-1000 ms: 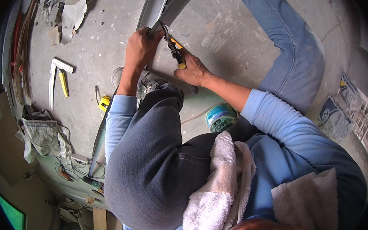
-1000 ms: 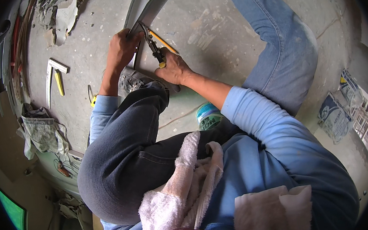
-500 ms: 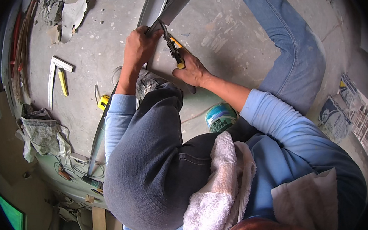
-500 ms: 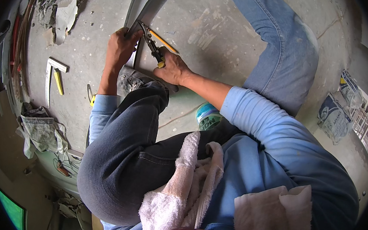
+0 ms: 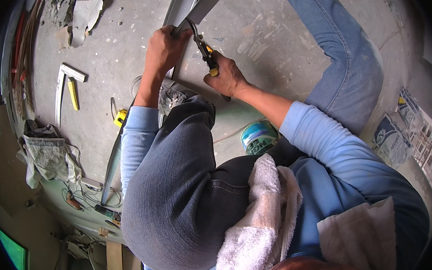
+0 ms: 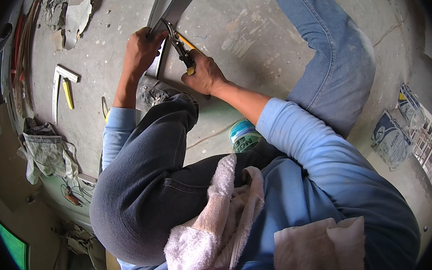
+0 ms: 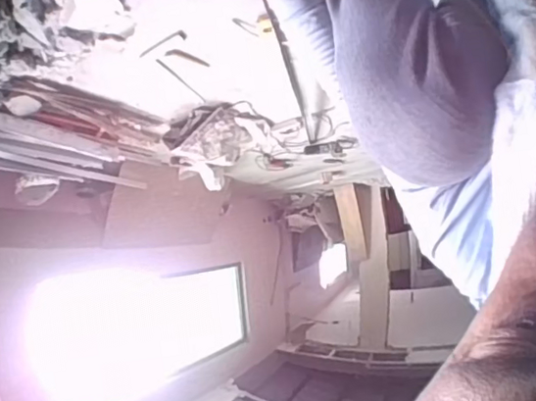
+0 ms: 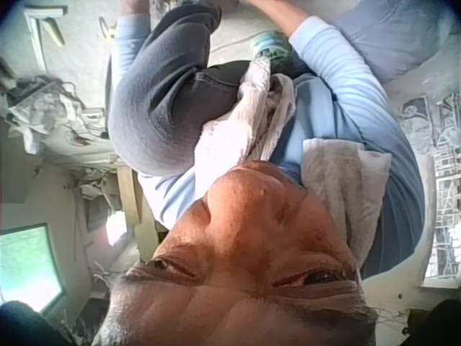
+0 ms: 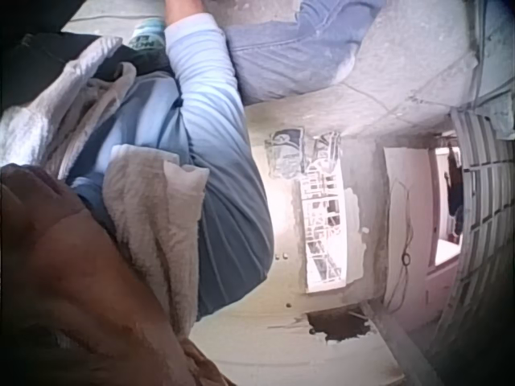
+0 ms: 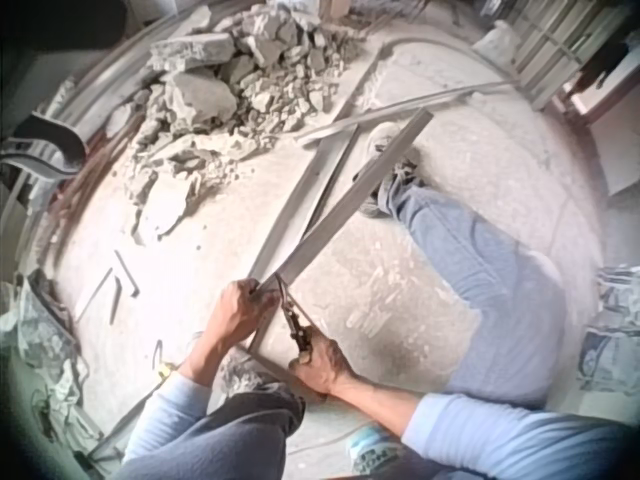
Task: The person sits on the floor and uses tin snips to cut notches into a long metal strip. They measure and mark the strip with a tape measure and pencil, then cut along the marks to create evenly spaced notches.
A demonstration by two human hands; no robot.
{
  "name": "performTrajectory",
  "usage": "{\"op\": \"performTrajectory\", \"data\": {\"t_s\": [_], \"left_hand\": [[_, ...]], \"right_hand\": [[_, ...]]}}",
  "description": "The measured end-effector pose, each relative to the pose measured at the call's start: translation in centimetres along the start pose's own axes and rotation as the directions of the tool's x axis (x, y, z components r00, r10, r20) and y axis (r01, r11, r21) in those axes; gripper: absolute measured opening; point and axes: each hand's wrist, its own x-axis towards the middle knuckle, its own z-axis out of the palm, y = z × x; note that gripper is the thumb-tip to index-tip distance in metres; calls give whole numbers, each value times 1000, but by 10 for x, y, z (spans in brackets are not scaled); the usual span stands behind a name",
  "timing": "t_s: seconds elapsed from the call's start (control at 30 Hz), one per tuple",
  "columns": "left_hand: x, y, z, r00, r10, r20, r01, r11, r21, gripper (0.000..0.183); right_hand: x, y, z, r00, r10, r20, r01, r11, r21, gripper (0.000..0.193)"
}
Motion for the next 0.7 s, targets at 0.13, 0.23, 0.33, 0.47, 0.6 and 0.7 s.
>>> {"op": "performTrajectory", "data": {"t_s": [0.13,0.23,0.33,0.47,0.6,0.7], "left_hand": [[3,2,-3,999,-23,37,23,1000,-13,51],[5,2,-6,997,-44,57,49,996,-80,50],[13,-7,-10,988,-91,126,104,990,-99,43],[25,-35,-1,986,45,158,-17,984,-176,33],[33,-56,4,915,232,331,-210,973,-101,42],[17,-58,-2,867,170,468,-50,965,-257,51]], "right_hand": [[4,9,4,1000,-16,-3,16,1000,3,49],[-2,21,9,995,-79,68,82,996,-36,60],[-12,32,9,979,-17,205,12,1000,26,72],[-18,40,7,941,174,289,-246,940,235,63],[-15,41,-1,915,314,253,-390,847,361,40],[-14,39,-10,868,412,276,-493,777,391,35]]}}
